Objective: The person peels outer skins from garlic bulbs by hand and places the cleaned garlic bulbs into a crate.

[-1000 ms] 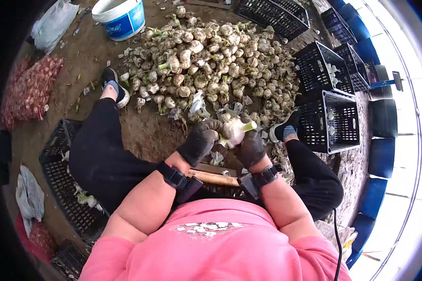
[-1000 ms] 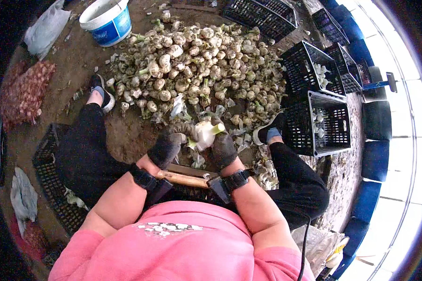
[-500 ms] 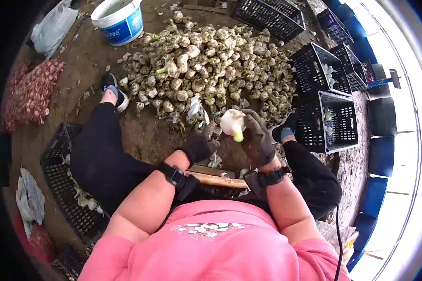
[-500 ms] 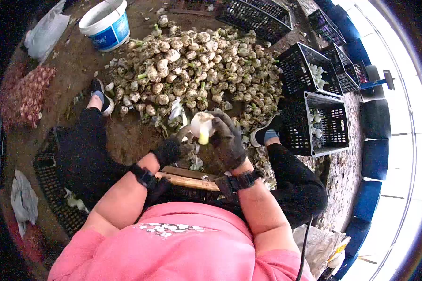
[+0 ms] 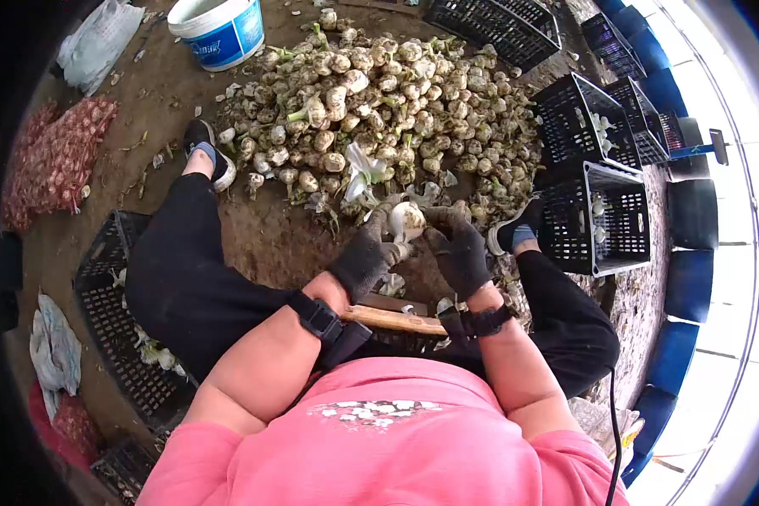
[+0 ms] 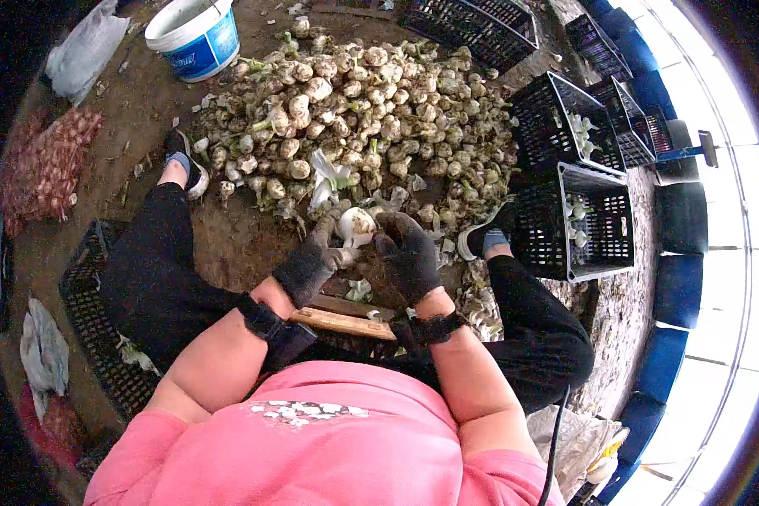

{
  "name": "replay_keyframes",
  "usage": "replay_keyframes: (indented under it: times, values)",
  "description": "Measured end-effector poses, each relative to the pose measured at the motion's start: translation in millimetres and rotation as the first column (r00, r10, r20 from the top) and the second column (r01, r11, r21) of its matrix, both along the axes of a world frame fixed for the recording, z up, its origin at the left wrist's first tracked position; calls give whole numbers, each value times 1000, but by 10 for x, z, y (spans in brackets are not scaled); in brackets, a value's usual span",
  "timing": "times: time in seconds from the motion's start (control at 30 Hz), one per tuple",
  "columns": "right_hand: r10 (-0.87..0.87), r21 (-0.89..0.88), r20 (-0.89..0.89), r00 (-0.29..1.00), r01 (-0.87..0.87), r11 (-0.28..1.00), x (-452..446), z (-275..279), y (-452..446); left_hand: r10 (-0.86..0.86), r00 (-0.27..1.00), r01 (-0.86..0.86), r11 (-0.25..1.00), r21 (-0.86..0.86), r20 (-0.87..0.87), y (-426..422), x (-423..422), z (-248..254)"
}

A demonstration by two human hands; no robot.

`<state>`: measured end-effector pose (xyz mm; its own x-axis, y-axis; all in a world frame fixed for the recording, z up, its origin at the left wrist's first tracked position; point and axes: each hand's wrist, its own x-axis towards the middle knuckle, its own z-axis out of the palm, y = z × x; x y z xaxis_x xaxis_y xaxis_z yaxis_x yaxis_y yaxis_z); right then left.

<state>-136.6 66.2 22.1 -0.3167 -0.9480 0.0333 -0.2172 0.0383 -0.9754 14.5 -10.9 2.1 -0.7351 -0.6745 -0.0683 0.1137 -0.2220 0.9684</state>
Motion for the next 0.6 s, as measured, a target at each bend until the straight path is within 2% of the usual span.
replay_keyframes:
  times: [0.03, 0.07, 0.1, 0.13, 0.2, 0.27, 0.33, 0.4, 0.43, 0.47, 0.5, 0.53, 0.57, 0.6]
  values:
    - [-40, 206, -237, 971, 90, 974, 23, 33, 9, 5, 990, -2, 1000, -20, 141, 26, 31, -37]
    - [-25, 374, -464, 885, 222, 901, 89, 157, -18, 7, 990, -5, 1000, -18, 144, 54, 35, -73]
    - [42, 367, -511, 859, 173, 914, 185, 290, -76, 24, 984, -2, 992, -128, 176, 80, 30, -113]
    - [38, 365, -511, 859, 176, 914, 191, 274, -100, 40, 978, 10, 971, -238, 205, 95, 21, -152]
    - [188, 405, -610, 770, 99, 909, 154, 199, -132, 70, 968, 11, 948, -318, 241, 76, 44, -145]
    - [199, 429, -569, 798, 82, 900, 156, 74, -133, 66, 987, -28, 967, -254, 144, 78, 43, -280]
    - [118, 353, -627, 770, 145, 924, 199, 60, -136, 60, 988, -22, 969, -247, 145, 70, 68, -320]
    - [109, 377, -606, 788, 165, 911, -4, -302, -58, 58, 986, -11, 957, -291, 156, 58, 66, -183]
    - [74, 323, -403, 912, 66, 944, -181, -571, 17, 61, 998, -54, 978, -200, 30, 69, 38, -196]
    - [146, 215, -507, 850, -39, 976, -189, -416, 47, 56, 998, -49, 978, -201, 28, 65, 35, -154]
    - [181, 107, -614, 768, -146, 983, -188, -243, 71, -8, 1000, 8, 995, 95, -2, 56, 34, -64]
    - [175, 107, -617, 767, -139, 985, -212, -292, 83, -63, 997, 76, 921, 381, -49, 51, 28, 31]
    - [-5, 202, -126, 992, 31, 979, -238, -417, 97, -64, 993, 102, 900, 425, -103, 54, 31, 114]
    - [-264, 360, 374, 889, 123, 925, -260, -540, 106, -73, 992, 111, 899, 423, -104, 58, 46, 156]
